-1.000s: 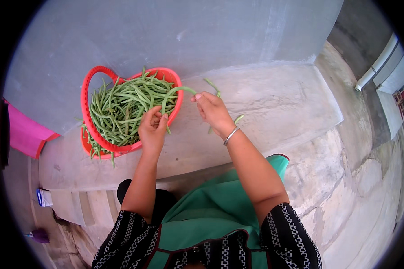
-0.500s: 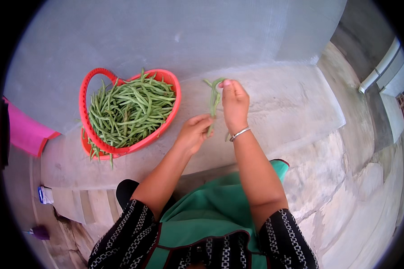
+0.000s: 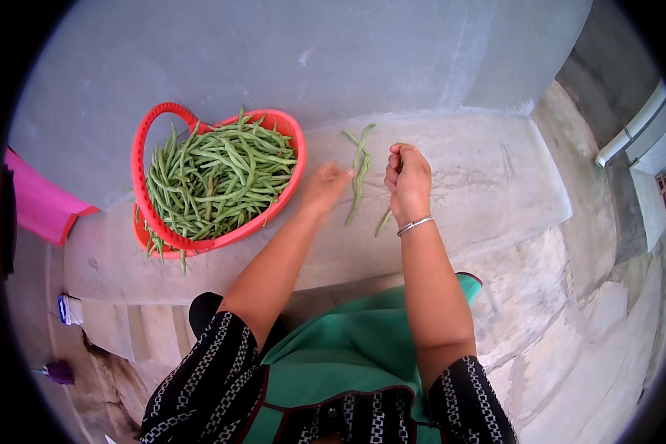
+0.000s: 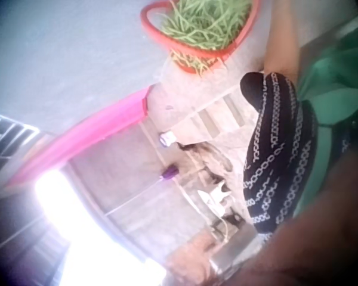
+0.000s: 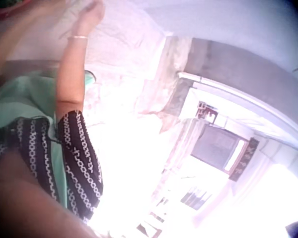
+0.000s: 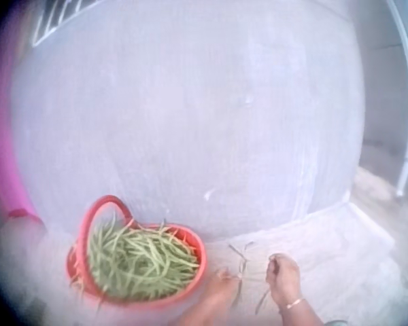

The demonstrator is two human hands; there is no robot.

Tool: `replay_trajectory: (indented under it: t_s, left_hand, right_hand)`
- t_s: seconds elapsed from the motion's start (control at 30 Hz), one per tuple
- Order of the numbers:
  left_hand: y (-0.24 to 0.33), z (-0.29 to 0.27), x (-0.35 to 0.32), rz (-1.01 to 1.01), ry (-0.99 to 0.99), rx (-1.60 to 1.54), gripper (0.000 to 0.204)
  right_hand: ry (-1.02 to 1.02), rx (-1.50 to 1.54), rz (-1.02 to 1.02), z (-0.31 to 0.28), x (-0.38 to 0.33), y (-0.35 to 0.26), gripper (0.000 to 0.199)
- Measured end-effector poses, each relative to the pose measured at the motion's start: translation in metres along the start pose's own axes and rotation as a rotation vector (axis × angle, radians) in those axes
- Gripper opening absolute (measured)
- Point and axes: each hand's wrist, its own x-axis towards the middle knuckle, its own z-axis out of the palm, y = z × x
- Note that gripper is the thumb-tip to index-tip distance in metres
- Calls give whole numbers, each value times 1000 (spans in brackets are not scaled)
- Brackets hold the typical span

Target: The person sits and trims the ends off green beans by hand, picking them from a red basket and placing the trimmed pieces on the floor.

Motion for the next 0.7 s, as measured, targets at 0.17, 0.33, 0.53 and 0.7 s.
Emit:
replay_trajectory:
  t_s: [0.17, 0.33, 0.53, 0.7]
  left_hand:
    - [0, -92, 18, 317, 100, -77, 22]
    - [25, -156, 47, 338, 568, 681, 54]
    - [14, -178, 59, 159, 431, 714, 58]
    - [13, -201, 45, 261, 513, 496, 45]
  right_hand:
    - [-106, 35, 137, 4, -2, 5, 19]
    - [-195, -90, 140, 23, -13, 16, 19]
    - [-299, -146, 210, 29, -13, 33, 16]
    - [-416, -62, 343, 46, -20, 43, 16]
